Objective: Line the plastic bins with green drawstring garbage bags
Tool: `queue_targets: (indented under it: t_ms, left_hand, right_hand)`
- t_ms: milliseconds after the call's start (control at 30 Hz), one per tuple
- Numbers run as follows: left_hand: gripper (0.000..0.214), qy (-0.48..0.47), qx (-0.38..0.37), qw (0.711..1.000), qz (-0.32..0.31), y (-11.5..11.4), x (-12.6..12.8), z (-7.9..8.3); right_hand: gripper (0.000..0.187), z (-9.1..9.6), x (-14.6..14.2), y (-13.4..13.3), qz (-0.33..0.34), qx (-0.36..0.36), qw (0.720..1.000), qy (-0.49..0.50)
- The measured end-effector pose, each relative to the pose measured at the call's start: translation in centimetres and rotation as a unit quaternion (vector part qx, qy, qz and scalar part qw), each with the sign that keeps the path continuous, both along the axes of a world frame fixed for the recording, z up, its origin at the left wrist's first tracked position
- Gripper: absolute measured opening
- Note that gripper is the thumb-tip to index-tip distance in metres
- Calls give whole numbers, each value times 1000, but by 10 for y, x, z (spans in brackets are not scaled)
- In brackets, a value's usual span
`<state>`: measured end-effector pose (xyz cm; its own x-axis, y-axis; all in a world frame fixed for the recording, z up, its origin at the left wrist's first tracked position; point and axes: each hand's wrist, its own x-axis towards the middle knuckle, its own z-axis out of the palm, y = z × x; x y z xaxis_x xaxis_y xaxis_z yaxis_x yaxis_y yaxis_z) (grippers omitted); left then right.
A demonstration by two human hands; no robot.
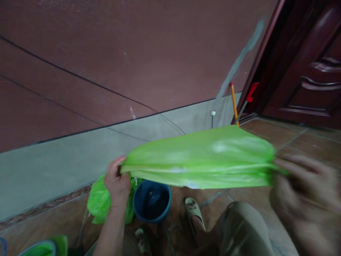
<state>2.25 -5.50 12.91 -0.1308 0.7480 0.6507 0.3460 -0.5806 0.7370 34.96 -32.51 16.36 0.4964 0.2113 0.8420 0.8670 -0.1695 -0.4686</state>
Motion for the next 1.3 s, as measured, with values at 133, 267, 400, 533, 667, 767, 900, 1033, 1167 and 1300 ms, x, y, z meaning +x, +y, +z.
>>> queue_targets:
  t_ms: [133, 267, 400, 533, 667, 767, 900, 1033, 1167, 1300]
  left_hand:
    - [31, 157, -274, 949, 12, -6, -12, -76]
    - [39, 167, -294, 941, 3, 11, -16, -90]
    - [43, 56, -236, 970, -15, 32, -20, -74]
    - [44, 0, -279, 960, -34, 39, -32, -92]
    - [41, 8, -324, 946, -25, 48, -45, -107]
    - [33, -82, -355, 931, -36, 60, -48, -97]
    - [19, -186, -387, 901, -58, 54, -44, -84]
    - [35, -307, -538, 784, -38, -2, -31, -109]
    - [71, -365, -633, 666, -151, -60, -17, -135]
    - [71, -365, -623, 667, -185, -67, -16, -127]
  right_hand:
    - [21, -125, -1, -2, 153, -295, 923, 195]
    - [25, -126, -3, 13, 172, -247, 940, 160]
    - [29, -71, -13, 19, 193, -124, 969, 88]
    - [28, -97, -35, 5, 216, -141, 964, 62]
    - [31, -145, -62, -9, 235, -215, 943, 94]
    - [35, -152, -85, -9, 279, -239, 927, 80]
    - [36, -146, -121, 7, 351, -245, 898, 101]
    - [28, -146, -156, 22, 347, -238, 884, 203]
    - [20, -147, -176, 24, 372, -243, 859, 254]
    - [21, -162, -185, 18, 444, -265, 820, 244]
